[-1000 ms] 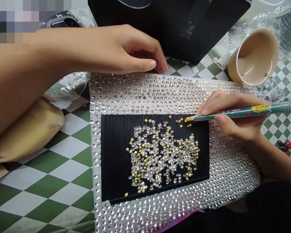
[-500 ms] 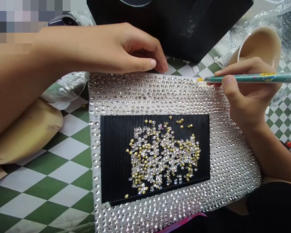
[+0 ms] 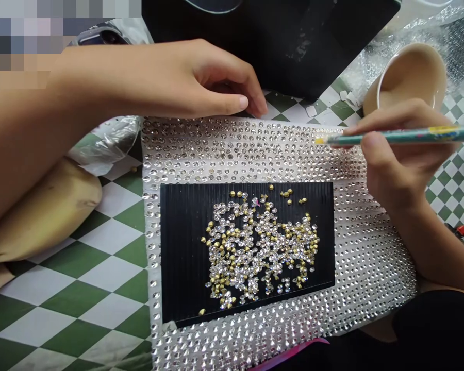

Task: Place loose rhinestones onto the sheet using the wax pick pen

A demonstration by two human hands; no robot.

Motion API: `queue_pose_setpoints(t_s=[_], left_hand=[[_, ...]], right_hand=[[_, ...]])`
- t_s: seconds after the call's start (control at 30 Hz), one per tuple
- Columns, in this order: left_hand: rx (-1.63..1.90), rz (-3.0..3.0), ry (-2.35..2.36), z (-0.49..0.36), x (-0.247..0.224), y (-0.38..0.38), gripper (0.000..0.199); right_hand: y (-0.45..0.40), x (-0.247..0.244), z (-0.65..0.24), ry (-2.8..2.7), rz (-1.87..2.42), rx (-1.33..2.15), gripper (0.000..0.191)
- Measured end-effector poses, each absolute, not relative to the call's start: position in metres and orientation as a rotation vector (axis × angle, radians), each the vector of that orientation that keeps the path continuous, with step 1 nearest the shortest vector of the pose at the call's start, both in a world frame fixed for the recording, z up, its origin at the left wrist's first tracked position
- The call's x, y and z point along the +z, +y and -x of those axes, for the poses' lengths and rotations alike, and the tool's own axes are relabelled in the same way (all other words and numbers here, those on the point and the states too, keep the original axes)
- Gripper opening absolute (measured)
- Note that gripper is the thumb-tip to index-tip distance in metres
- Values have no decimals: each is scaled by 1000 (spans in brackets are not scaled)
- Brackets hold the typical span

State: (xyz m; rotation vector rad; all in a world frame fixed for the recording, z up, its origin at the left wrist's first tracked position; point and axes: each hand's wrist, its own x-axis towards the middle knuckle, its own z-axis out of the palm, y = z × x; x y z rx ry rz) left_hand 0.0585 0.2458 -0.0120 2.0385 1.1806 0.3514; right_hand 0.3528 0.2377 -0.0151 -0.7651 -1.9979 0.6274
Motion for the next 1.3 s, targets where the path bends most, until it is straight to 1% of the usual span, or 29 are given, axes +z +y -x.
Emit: queue_pose_setpoints(t_s=[0.13,0.23,0.37,0.83,1.03,1.3], left_hand=[[362,-2039,1178,-58,-14,245,55],[369,-2049,1176,-58,-15,245,53],[373,-2063,1159,-55,-15,247,52],[375,-2066,1161,-55,-15,247,51],[377,-2076,1144,-54,-17,249,50],[393,-2088,1117,-53,-20,248,47]], right_hand=[[224,-9,-355,-2212,479,1053,24],[217,-8,-355,-2272,443,1175,18],[214,-9,-355,-2284,459,1149,15],[215,-9,-353,-2376,377,1145,20],[215,-8,-353,-2345,371,1155,16],[213,-7,-351,-2431,373,1058,19]])
